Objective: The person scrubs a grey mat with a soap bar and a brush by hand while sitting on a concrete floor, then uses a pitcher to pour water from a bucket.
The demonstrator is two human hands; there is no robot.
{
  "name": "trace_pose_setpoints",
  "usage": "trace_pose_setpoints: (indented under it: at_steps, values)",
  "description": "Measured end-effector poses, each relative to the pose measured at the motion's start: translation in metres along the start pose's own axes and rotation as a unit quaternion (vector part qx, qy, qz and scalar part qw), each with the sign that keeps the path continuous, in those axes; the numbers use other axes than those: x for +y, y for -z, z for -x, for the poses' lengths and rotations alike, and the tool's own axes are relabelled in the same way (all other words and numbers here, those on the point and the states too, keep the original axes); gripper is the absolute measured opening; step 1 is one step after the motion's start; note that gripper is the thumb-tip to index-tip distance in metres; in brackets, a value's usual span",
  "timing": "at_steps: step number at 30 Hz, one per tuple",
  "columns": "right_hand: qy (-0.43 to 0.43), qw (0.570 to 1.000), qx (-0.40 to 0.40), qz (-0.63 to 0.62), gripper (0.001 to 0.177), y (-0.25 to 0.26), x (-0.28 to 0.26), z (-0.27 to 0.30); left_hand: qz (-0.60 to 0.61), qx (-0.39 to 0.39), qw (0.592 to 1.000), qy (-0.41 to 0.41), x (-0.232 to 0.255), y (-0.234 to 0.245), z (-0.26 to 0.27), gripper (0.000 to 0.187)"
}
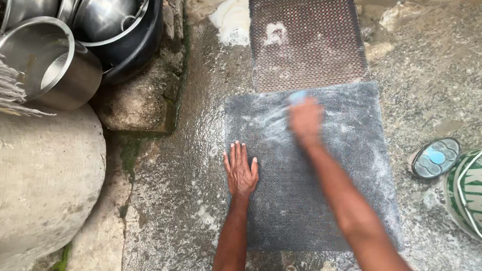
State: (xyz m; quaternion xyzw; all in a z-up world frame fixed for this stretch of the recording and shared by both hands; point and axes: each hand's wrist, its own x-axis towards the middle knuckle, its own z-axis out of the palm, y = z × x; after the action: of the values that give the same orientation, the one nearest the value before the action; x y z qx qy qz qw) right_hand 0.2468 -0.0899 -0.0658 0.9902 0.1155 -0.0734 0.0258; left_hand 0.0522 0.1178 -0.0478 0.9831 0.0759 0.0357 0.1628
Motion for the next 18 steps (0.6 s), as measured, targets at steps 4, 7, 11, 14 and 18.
trace_pose_setpoints:
  at_steps: [4, 7, 11, 14, 18]
  values:
    - [-0.25, 0.942, 0.207, -0.084, 0.052, -0.013, 0.116, -0.003, 0.005, -0.004, 1.0, 0.0, 0.001, 0.001, -0.003, 0.069]
    - [-0.34, 0.926, 0.139, -0.091, 0.05, -0.012, 0.126, -0.006, 0.021, -0.005, 1.0, 0.002, -0.001, -0.002, -0.002, 0.071]
    - [-0.249, 0.878, 0.335, -0.234, 0.071, -0.014, 0.048, -0.021, 0.019, 0.013, 1.0, -0.012, -0.002, -0.006, -0.001, 0.073]
    - [-0.057, 0.968, 0.173, -0.171, 0.044, 0.0, -0.057, -0.026, 0.015, 0.012, 1.0, -0.011, -0.002, -0.007, -0.004, 0.075]
    - [0.252, 0.952, 0.077, -0.156, 0.037, 0.026, -0.144, -0.018, 0.021, 0.036, 0.999, -0.008, -0.002, -0.002, 0.002, 0.081]
